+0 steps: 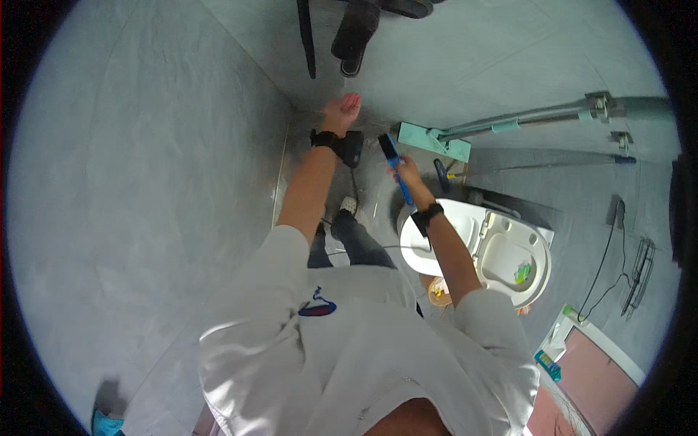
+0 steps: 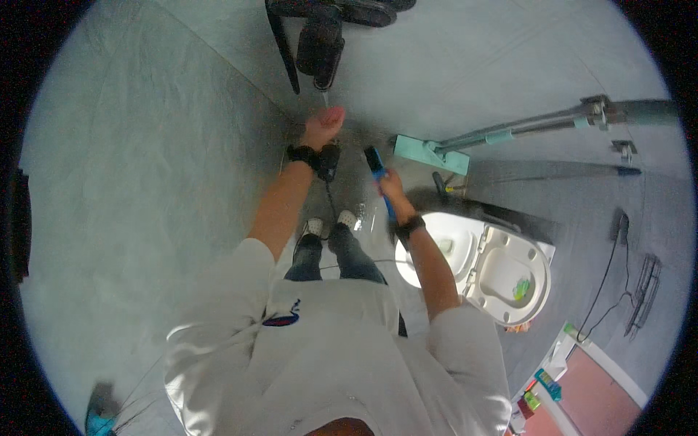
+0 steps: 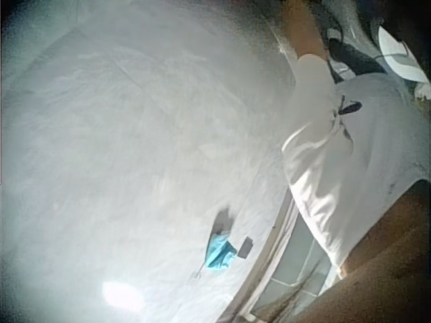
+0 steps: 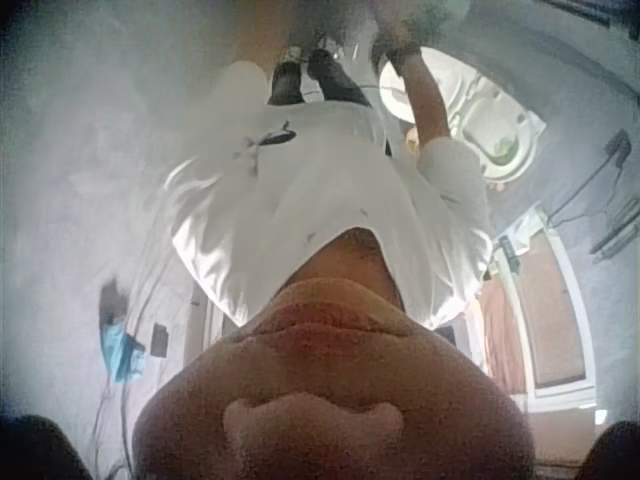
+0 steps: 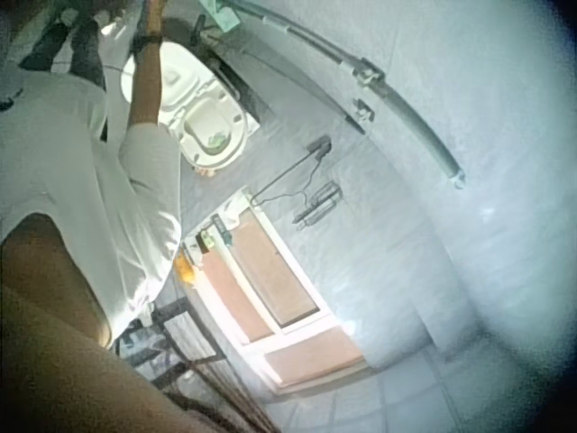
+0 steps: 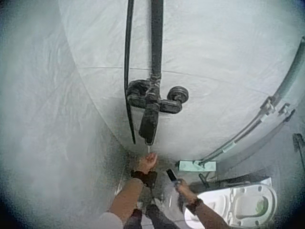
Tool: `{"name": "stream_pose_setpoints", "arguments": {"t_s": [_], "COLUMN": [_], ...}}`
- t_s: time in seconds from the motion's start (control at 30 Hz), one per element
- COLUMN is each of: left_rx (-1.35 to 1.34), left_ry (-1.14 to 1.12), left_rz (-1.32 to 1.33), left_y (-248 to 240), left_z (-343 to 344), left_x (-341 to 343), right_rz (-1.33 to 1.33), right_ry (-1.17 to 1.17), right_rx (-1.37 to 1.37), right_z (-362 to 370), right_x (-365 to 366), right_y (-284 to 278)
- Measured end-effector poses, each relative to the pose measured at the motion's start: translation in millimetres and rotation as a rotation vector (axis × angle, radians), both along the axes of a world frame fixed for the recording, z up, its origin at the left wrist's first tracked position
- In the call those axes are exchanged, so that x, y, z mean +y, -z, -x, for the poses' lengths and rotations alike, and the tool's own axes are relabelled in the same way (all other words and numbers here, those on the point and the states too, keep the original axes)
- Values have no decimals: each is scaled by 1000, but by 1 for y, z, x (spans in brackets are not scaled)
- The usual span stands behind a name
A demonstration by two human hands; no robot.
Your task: The person cleans the floor by scrubbing the area around a floor drain and near a toilet with a handheld brush, then uses a cloth at a sink to wipe down the base of a faucet.
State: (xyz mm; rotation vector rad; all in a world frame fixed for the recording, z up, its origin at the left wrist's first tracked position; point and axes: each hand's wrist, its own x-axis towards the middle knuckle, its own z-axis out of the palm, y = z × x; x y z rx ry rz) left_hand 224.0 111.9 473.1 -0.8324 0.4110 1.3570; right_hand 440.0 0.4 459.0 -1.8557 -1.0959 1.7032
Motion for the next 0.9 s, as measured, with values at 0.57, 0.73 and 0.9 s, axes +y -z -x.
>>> {"name": "stream_pose_setpoints", "arguments": {"t_s": [0.57,0.73,0.9], "left_rx": [287,480,1626], "left_ry": [-141,188,848], "left_rz": [33,-122,-382], "left_y": [2,-5,-39], "left_z": [55,28,23], "left_x": [-6,-16,-3], "right_rz": [220,213,146], "right_ry": [20,-84,-86], "right_rx": [109,104,121], "right_z": [-13,-4,-4], "right_x": [-33,-26,-14], "right_y": [7,7,7]}}
